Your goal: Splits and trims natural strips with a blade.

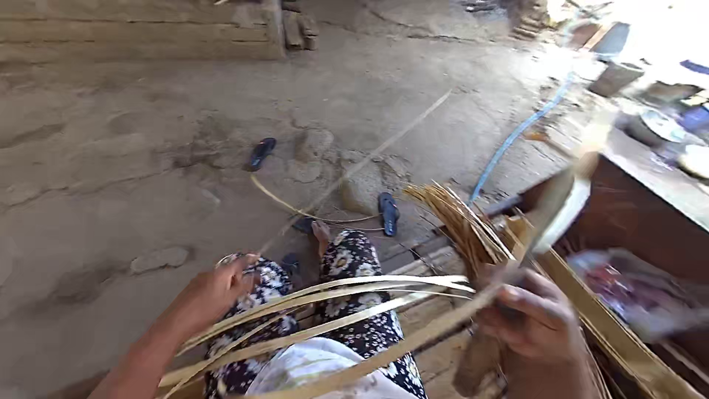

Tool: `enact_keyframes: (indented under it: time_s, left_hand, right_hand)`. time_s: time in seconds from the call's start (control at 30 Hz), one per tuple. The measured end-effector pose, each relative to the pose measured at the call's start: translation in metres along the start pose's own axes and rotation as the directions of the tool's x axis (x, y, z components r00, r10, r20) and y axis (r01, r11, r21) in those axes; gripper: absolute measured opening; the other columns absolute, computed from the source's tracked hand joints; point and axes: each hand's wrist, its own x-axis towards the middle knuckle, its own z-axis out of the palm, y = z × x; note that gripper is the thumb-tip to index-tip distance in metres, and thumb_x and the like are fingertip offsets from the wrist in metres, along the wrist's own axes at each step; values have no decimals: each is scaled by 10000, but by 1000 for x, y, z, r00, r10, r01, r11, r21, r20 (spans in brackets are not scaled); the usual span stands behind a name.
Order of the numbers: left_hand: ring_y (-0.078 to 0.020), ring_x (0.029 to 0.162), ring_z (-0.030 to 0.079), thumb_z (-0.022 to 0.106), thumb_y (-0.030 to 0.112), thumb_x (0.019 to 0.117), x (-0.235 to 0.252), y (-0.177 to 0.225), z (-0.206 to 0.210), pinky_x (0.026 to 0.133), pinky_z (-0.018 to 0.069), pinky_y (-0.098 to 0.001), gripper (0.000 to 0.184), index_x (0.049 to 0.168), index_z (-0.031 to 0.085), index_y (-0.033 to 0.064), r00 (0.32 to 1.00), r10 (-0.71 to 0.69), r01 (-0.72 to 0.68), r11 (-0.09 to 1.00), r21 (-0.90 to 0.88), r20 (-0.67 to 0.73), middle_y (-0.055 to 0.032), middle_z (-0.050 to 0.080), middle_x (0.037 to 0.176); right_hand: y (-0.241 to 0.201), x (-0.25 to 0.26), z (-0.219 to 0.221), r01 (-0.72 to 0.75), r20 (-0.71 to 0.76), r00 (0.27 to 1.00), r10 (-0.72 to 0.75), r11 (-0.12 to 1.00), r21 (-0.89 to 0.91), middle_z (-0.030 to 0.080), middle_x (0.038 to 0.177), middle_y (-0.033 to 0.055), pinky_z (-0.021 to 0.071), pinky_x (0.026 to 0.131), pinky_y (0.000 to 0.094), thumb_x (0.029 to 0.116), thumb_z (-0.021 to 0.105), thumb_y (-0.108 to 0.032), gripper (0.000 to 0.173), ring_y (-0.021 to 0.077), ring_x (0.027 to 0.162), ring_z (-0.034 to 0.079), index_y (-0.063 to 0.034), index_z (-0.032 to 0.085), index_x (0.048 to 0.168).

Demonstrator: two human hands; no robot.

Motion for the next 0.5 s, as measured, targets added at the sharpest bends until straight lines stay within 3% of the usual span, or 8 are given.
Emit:
enact_keyframes:
  time_s: [0.07,0.1,0.13,0.2,0.27,0.33,0.4,0.5]
  left_hand:
    - [-410,1077,671,591,421,1025,-14,0,19,950,500,-658,539,1489,545,150,985,21,-25,999,22,169,-227,672,1235]
    - [-390,1113,662,572,467,1024,-21,-2,27,959,510,-637,546,1470,570,152,983,83,-87,996,19,161,-216,642,1292]
    - [-359,1151,655,529,510,1026,-27,-4,33,979,512,-610,551,1429,614,145,977,204,-204,979,-7,67,-194,644,1310]
    - [-216,1176,653,396,573,1055,-33,10,41,1003,536,-463,579,1362,668,164,898,411,-434,889,-149,-159,-83,680,1295]
    - [-120,1108,680,423,553,1055,-41,45,36,964,568,-340,559,1327,679,137,866,457,-498,760,-417,-202,-11,719,1228]
    - [-72,909,703,588,347,1029,-51,77,32,803,597,-259,334,1202,726,97,886,416,-451,671,-588,-204,13,748,1040]
    - [-48,734,681,606,182,1014,-54,95,29,651,587,-206,208,1143,726,72,902,346,-426,625,-654,-257,21,731,905]
    - [-53,676,664,571,104,1017,-51,100,17,608,576,-199,228,1193,704,47,895,241,-445,552,-705,-376,19,712,852]
  right_hand:
    - [12,16,17,-121,46,992,119,991,51,728,831,4,488,419,178,957,692,-278,151,13,493,573,-171,733,1055]
    - [17,25,28,-184,83,980,179,981,64,740,856,15,487,428,173,962,680,-244,136,11,496,575,-156,720,1057]
    - [21,36,41,-246,117,964,238,968,58,747,863,18,482,429,165,966,662,-205,111,6,490,572,-142,708,1045]
    - [27,59,69,-339,182,924,337,941,-19,753,867,18,472,426,165,969,632,-136,78,7,482,567,-113,678,1027]
    - [30,79,98,-355,230,894,384,921,-160,741,870,-8,469,434,168,980,642,-135,69,7,489,558,-102,657,1038]
    - [28,93,121,-294,248,899,361,917,-269,724,860,-22,487,449,178,988,661,-178,113,16,504,564,-92,658,1061]
    - [24,99,135,-216,219,930,295,921,-324,727,860,-29,492,446,183,1003,667,-260,184,20,501,567,-98,668,1090]
    - [26,96,141,-110,89,986,140,953,-283,753,871,-15,489,418,188,972,698,-237,214,29,483,574,-79,728,1112]
